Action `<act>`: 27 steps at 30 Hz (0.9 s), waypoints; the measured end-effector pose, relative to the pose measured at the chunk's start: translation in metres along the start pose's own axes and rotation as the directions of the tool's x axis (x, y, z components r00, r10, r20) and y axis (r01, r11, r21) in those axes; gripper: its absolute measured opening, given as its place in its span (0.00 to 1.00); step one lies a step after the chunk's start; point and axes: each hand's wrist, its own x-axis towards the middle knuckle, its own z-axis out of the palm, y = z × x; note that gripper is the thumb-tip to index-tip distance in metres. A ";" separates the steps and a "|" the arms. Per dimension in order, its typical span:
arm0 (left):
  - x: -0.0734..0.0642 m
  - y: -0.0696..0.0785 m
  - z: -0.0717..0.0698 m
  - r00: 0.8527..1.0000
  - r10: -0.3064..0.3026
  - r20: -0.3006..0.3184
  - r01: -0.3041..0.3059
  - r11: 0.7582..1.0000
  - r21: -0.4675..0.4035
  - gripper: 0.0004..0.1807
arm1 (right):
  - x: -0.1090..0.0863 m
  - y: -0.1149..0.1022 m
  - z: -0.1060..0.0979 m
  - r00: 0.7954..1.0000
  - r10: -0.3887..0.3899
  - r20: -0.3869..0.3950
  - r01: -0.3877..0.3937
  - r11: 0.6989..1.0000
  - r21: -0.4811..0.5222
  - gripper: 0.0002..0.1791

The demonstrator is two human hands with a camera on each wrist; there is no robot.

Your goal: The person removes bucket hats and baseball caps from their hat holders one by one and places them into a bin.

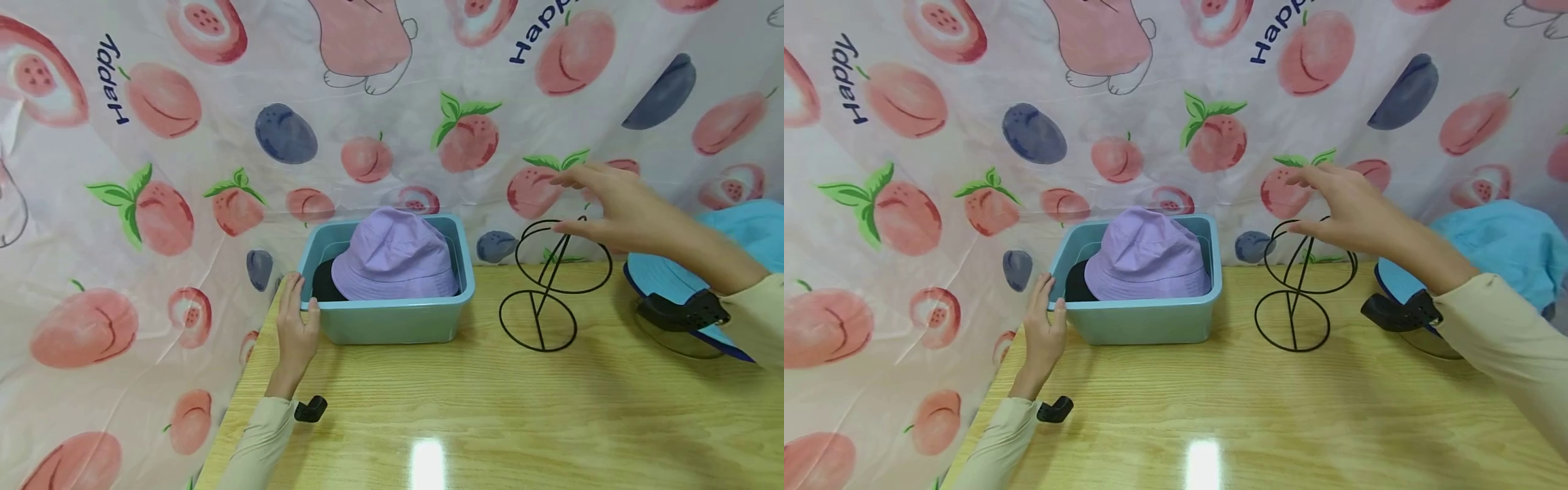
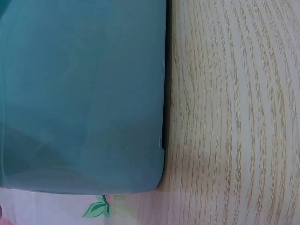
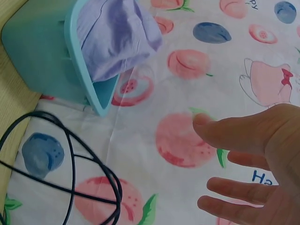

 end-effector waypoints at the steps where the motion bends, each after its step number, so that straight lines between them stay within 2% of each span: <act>1: 0.000 0.000 0.000 1.000 0.001 0.001 -0.001 1.000 -0.001 0.25 | -0.002 0.001 -0.001 1.000 0.007 0.004 -0.007 1.000 -0.005 0.33; 10: -0.002 0.001 -0.001 1.000 -0.005 0.000 0.005 1.000 -0.002 0.24 | -0.016 0.015 -0.011 0.999 0.030 0.019 -0.030 1.000 -0.001 0.33; 27: -0.001 -0.003 0.002 1.000 0.007 -0.019 -0.007 1.000 -0.006 0.25 | -0.033 0.042 -0.023 0.986 0.163 0.039 -0.157 0.978 -0.134 0.34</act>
